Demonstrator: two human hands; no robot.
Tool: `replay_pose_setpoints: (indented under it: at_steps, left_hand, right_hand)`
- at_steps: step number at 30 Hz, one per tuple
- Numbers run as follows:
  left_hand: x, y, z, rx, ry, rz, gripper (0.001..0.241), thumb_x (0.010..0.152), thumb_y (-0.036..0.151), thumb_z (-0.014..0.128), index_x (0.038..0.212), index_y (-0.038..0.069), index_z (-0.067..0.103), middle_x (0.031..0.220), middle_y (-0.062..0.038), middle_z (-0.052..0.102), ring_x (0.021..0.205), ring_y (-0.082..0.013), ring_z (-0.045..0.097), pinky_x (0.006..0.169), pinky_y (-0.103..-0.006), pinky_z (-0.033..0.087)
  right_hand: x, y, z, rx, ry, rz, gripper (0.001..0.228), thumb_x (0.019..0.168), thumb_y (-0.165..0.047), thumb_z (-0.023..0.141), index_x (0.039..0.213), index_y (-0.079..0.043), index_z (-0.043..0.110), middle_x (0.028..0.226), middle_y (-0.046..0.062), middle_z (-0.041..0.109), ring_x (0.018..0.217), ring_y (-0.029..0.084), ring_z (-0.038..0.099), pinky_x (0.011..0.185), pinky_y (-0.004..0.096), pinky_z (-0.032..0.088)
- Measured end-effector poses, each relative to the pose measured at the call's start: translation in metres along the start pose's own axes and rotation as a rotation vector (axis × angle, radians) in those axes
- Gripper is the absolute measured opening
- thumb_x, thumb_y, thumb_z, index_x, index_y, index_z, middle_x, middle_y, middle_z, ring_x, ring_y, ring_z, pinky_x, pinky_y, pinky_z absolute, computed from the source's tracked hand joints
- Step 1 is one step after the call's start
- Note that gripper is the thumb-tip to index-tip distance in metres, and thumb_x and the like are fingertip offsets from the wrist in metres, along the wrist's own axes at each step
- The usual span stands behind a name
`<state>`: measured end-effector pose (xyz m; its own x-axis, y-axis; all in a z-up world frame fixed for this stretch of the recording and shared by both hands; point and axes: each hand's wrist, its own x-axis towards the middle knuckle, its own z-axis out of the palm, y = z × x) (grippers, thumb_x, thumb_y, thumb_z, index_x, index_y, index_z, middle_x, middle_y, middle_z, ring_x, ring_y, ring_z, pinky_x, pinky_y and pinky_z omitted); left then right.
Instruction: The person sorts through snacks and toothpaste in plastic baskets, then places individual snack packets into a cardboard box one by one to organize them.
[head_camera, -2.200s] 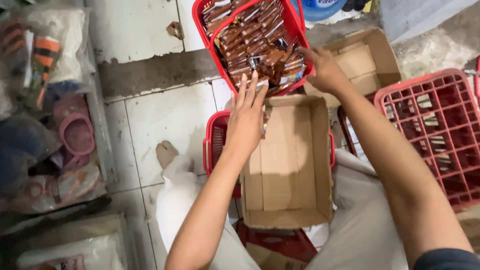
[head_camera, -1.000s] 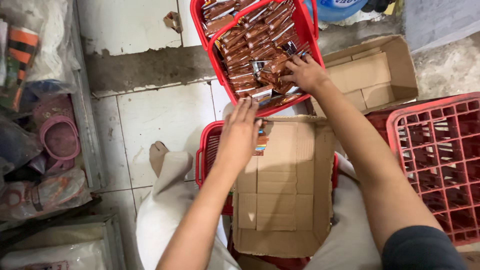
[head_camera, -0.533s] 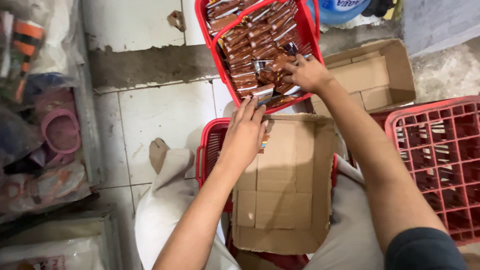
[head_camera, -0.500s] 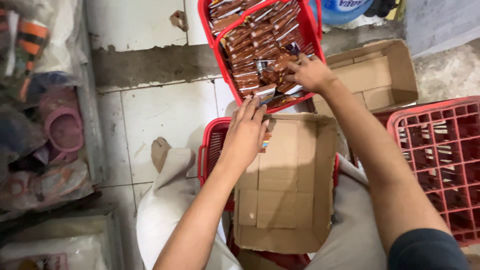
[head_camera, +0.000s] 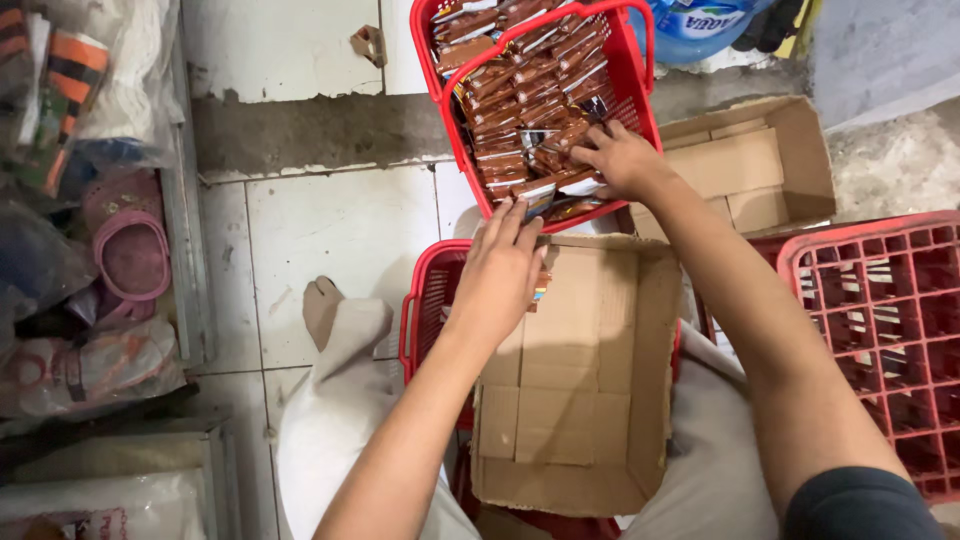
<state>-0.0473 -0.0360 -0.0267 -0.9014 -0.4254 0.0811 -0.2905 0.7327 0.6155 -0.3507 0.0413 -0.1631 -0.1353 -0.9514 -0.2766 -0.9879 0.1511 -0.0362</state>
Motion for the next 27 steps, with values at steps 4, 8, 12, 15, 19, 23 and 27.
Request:
replay_pose_setpoints:
  at_steps: [4,8,12,15,19,23,27]
  left_hand:
    - [0.003,-0.002,0.002,0.008,0.018,0.006,0.040,0.097,0.016,0.063,0.132,-0.003,0.062,0.148,-0.023,0.050,0.143,-0.0383,0.041,0.117,-0.0499,0.034]
    - [0.003,-0.003,0.001,-0.008,0.013,-0.011,0.040,0.097,0.016,0.062,0.131,-0.004,0.062,0.147,-0.022,0.052,0.142,-0.0379,0.042,0.118,-0.0491,0.035]
    - [0.003,-0.003,-0.001,0.013,0.018,0.008,0.038,0.098,0.016,0.062,0.130,-0.004,0.062,0.146,-0.022,0.052,0.141,-0.0382,0.043,0.117,-0.0488,0.035]
    - [-0.001,-0.003,-0.005,-0.004,0.007,0.008,0.040,0.097,0.016,0.062,0.131,-0.004,0.062,0.147,-0.022,0.052,0.142,-0.0382,0.043,0.117,-0.0486,0.035]
    - [-0.013,-0.003,-0.014,-0.020,-0.020,-0.023,0.040,0.097,0.016,0.063,0.132,-0.004,0.061,0.148,-0.024,0.050,0.143,-0.0393,0.041,0.117,-0.0485,0.034]
    - [-0.036,-0.003,-0.019,-0.029,0.005,-0.010,0.044,0.096,0.015,0.063,0.135,-0.005,0.058,0.150,-0.026,0.048,0.144,-0.0404,0.039,0.119,-0.0474,0.033]
    - [-0.060,0.002,-0.027,-0.045,0.055,-0.003,0.049,0.098,0.015,0.062,0.141,-0.006,0.053,0.152,-0.027,0.044,0.146,-0.0411,0.036,0.120,-0.0469,0.031]
  right_hand:
    - [0.016,0.001,0.014,-0.013,-0.100,0.049,0.088,0.065,-0.025,0.091,0.143,-0.030,0.051,0.144,0.012,0.047,0.129,0.048,0.045,0.093,0.052,0.051]
    - [0.022,0.007,0.029,-0.044,-0.114,0.000,0.090,0.064,-0.025,0.092,0.145,-0.028,0.055,0.141,0.013,0.052,0.118,0.043,0.057,0.105,0.048,0.049]
    - [0.018,0.007,0.016,0.066,-0.082,-0.006,0.087,0.059,-0.022,0.093,0.140,-0.027,0.059,0.140,0.013,0.053,0.117,0.043,0.057,0.102,0.047,0.050]
    - [0.008,0.002,-0.008,0.177,-0.005,-0.003,0.084,0.061,-0.018,0.090,0.139,-0.027,0.061,0.137,0.013,0.056,0.117,0.043,0.057,0.102,0.048,0.050]
    - [-0.012,-0.012,-0.033,0.271,0.156,-0.024,0.080,0.063,-0.017,0.089,0.138,-0.025,0.062,0.138,0.014,0.056,0.119,0.045,0.055,0.100,0.050,0.049]
    - [-0.039,-0.032,-0.054,0.355,0.313,-0.113,0.079,0.063,-0.013,0.086,0.139,-0.019,0.064,0.139,0.017,0.056,0.123,0.043,0.054,0.105,0.051,0.048]
    - [-0.079,-0.063,-0.099,0.425,0.494,-0.152,0.068,0.072,-0.007,0.086,0.134,-0.009,0.061,0.147,0.018,0.051,0.131,0.041,0.054,0.110,0.047,0.049]
